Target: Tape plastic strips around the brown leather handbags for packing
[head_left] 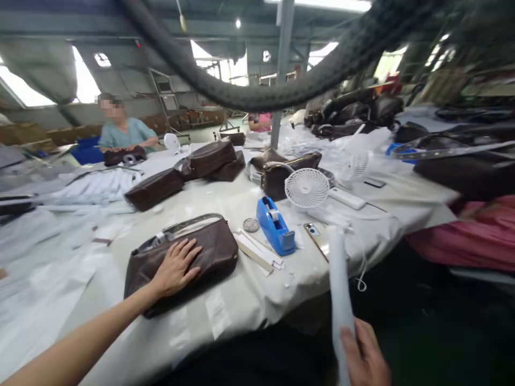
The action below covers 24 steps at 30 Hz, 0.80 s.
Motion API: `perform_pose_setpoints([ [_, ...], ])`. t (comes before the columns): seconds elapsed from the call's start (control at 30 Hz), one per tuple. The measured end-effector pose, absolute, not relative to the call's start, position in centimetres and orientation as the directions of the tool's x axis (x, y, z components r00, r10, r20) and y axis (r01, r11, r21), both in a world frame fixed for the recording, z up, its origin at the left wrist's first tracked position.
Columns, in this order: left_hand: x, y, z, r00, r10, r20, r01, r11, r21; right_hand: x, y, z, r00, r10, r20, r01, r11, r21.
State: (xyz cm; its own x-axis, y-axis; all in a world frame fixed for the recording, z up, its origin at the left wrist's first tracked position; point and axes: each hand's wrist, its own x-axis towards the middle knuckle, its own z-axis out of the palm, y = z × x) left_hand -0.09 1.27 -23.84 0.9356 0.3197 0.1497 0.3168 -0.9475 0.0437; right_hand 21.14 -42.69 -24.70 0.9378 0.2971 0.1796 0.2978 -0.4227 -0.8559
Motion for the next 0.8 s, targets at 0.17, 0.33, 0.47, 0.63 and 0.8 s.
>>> perform_pose_setpoints([
  [0.17,0.1,2.8,-22.0,0.952,0.307,-0.007,0.299,-0.920,0.254,16.7,-29.4,-22.6,0.868,0.496,0.012,0.075,-0.106,-0.992],
  [0.33,0.1,4.2,-21.2,0.945,0.318,-0.080,0.326,-0.889,0.320,10.0,-22.4,-26.6,0.659,0.691,-0.298,-0.414,0.003,-0.910],
  [0.47,0.1,4.4,-20.9,0.933,0.332,-0.137,0.360,-0.863,0.356,6.8,-18.7,-27.7,0.490,0.781,-0.386,-0.565,-0.053,-0.823],
  [0.63,0.1,4.1,-20.4,0.932,0.320,-0.168,0.361,-0.850,0.384,6.0,-15.0,-27.9,0.432,0.794,-0.427,-0.569,-0.127,-0.813],
  [0.8,-0.5,3.5,-19.9,0.942,0.283,-0.178,0.332,-0.851,0.407,6.8,-13.1,-28.3,0.369,0.803,-0.468,-0.474,-0.270,-0.838],
])
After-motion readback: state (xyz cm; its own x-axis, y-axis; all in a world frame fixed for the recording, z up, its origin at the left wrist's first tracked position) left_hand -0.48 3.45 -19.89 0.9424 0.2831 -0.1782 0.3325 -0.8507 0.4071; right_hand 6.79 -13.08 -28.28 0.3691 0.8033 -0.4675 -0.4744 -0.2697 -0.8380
